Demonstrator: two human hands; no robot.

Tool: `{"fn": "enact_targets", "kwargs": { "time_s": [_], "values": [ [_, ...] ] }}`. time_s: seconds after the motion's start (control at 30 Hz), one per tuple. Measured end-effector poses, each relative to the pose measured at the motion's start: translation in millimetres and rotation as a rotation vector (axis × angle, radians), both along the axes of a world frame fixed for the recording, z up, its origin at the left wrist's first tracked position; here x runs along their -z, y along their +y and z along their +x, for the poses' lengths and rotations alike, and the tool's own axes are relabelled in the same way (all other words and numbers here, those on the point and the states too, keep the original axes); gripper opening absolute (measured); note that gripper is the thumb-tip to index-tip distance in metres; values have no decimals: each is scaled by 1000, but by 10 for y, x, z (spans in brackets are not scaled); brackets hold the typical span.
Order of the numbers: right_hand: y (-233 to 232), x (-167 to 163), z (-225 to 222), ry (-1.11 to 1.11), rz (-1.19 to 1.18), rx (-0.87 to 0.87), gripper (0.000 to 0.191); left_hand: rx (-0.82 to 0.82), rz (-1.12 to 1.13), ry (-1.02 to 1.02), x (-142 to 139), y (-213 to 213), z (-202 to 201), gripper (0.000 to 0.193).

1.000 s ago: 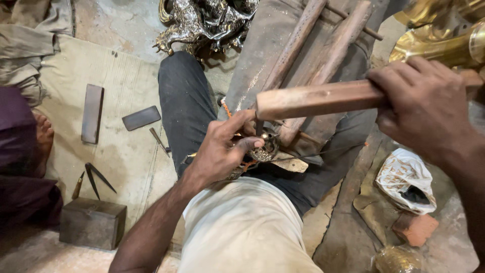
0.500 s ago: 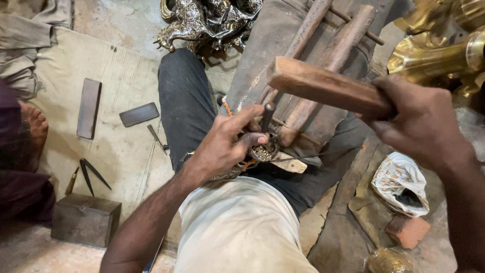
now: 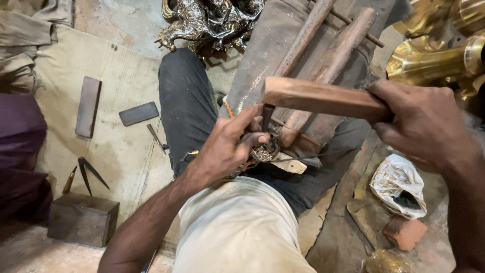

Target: The person sits on the floor holding a small cast brass ornament clamped in a wooden hand vise on their lap. They file the casting with a small file, then strike a punch against the casting with a wooden mallet, repositioning the piece between blows.

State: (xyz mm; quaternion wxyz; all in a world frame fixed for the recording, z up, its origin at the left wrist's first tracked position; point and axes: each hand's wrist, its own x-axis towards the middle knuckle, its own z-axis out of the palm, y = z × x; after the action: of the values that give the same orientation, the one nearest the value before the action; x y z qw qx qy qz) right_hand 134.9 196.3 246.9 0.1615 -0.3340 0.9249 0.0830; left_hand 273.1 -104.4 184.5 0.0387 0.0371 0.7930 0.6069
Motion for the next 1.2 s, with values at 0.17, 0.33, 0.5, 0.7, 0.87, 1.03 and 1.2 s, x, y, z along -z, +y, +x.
{"fn": "enact_targets", "kwargs": {
  "time_s": [0.17,0.33,0.5,0.7,0.87,1.03,1.2],
  "values": [
    [-7,-41,34,-217,35,261,20,15,18,-22,-7,-2,-5,49],
    [24,-73,3,-147,-147,215,27,12,27,-64,13,-11,0,48],
    [41,-61,22,-120,-32,239,17,10,29,15,54,-14,2,49],
    [58,-42,37,-83,187,128,25,27,1,7,51,-39,-9,48],
    [57,-41,-2,-179,-22,205,28,34,4,-38,54,-57,-9,46],
    [21,-49,-28,-151,-66,202,24,39,20,-11,79,-69,-21,50],
    [-7,-64,-17,-168,-33,233,13,72,60,28,58,-88,-32,48]
  ]
}}
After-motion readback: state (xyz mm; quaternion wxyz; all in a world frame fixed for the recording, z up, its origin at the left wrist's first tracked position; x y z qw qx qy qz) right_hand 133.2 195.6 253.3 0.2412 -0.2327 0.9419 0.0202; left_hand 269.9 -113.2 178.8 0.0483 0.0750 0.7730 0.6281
